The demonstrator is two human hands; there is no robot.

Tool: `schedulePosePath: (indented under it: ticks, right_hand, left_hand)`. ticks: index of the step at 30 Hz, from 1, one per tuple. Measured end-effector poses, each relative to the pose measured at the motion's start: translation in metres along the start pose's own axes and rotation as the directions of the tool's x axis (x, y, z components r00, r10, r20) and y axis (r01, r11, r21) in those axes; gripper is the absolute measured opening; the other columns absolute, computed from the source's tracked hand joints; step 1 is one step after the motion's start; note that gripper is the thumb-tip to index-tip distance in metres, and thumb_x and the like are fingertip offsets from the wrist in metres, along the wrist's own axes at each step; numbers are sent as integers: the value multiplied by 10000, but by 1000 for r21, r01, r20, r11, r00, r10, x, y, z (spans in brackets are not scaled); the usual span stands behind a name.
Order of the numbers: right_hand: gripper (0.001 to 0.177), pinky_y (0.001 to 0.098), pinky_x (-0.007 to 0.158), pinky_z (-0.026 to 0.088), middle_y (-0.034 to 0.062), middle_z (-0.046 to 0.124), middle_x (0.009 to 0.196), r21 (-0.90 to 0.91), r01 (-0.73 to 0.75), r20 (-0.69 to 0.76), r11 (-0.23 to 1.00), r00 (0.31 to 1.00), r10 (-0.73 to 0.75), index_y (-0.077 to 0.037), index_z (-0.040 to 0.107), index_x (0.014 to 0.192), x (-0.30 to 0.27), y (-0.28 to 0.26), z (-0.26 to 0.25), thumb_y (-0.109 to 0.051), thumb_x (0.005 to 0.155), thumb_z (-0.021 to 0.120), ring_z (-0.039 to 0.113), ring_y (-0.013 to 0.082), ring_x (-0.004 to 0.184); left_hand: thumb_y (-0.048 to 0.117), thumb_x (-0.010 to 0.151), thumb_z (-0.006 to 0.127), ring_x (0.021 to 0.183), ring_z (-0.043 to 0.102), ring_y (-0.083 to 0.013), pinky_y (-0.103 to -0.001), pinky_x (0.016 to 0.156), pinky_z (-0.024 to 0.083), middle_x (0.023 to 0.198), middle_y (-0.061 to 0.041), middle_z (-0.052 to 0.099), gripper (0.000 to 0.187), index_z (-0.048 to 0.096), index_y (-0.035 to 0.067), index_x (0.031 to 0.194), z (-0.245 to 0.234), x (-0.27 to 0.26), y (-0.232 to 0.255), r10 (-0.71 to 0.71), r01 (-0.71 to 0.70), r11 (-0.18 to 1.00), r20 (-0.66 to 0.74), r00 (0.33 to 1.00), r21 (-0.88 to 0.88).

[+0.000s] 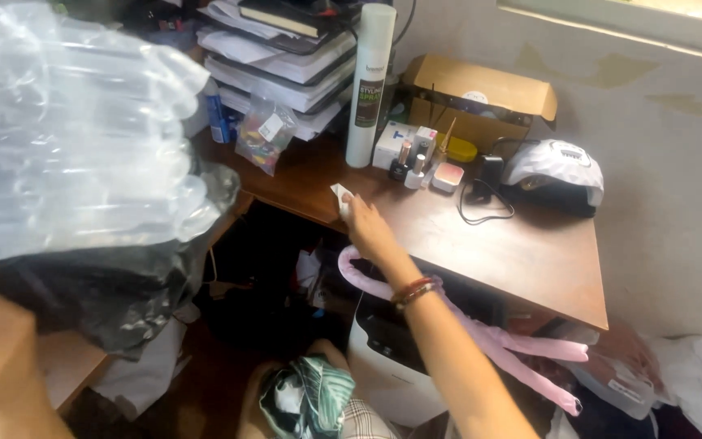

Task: Organizing and cleaning items on a desk, including nail supplies and makeup, and wiping surfaces with a tissue.

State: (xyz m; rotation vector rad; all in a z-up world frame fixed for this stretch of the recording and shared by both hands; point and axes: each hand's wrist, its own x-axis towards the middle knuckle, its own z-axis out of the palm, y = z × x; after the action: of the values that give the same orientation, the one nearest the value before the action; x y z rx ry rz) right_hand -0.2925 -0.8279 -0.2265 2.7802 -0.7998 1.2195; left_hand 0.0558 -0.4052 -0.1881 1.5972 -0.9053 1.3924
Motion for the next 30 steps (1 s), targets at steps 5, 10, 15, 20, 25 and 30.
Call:
schedulePosePath:
  ticks: [5, 10, 15, 20, 25, 30]
  right_hand:
    - [529, 454, 804, 546, 222, 748, 963, 109, -456, 337, 883, 853, 399, -82, 470, 1414, -46, 51, -115, -36, 887, 468, 714, 374, 882]
    - [704, 452, 952, 499, 228, 729, 1000, -45, -542, 202, 839, 818, 539, -108, 482, 1482, -140, 90, -242, 61, 799, 462, 672, 382, 1009]
    - [403, 583, 879, 497, 409, 645, 1067, -467, -795, -158, 387, 506, 848, 35, 516, 1331, -256, 216, -295, -193, 1006, 587, 633, 564, 1004]
    - [255, 586, 889, 486, 360, 648, 1115, -245, -760, -467, 601, 636, 614, 72, 548, 1188, -223, 207, -300, -162, 1091, 577, 629, 544, 1040]
    - [204, 554, 832, 497, 310, 662, 1057, -193, -607, -377, 771, 772, 513, 38, 580, 1160, -111, 152, -276, -151, 1083, 587, 647, 494, 977]
    - [320, 441, 776, 565, 102, 717, 1053, -162, -261, 93, 952, 956, 278, -148, 696, 1180, -44, 122, -248, -105, 871, 626, 709, 334, 921]
  left_hand:
    - [-280, 945, 533, 945, 682, -254, -331, 844, 557, 1112, -194, 736, 434, 691, -77, 1295, -13, 83, 105, 209, -212, 955, -38, 977, -209]
    - [-301, 908, 675, 776, 704, -252, -298, 624, 540, 846, -116, 747, 474, 818, -20, 1263, 27, 95, 142, 303, -332, 908, -145, 942, -255]
    - [-169, 969, 738, 727, 668, -197, -270, 606, 523, 800, -67, 726, 391, 786, 72, 1273, 62, 91, 192, 221, -285, 881, -204, 954, -377]
    - [-174, 960, 716, 751, 674, -222, -294, 642, 528, 819, -99, 718, 410, 765, 54, 1297, 78, 86, 220, 203, -267, 847, -185, 962, -459]
    - [-228, 989, 700, 798, 708, -248, -318, 726, 567, 908, -126, 714, 432, 754, 41, 1322, 74, 89, 231, 197, -244, 845, -147, 969, -476]
    - [-241, 970, 711, 808, 702, -249, -331, 736, 562, 906, -125, 699, 446, 753, 28, 1323, 73, 89, 230, 198, -233, 836, -123, 972, -497]
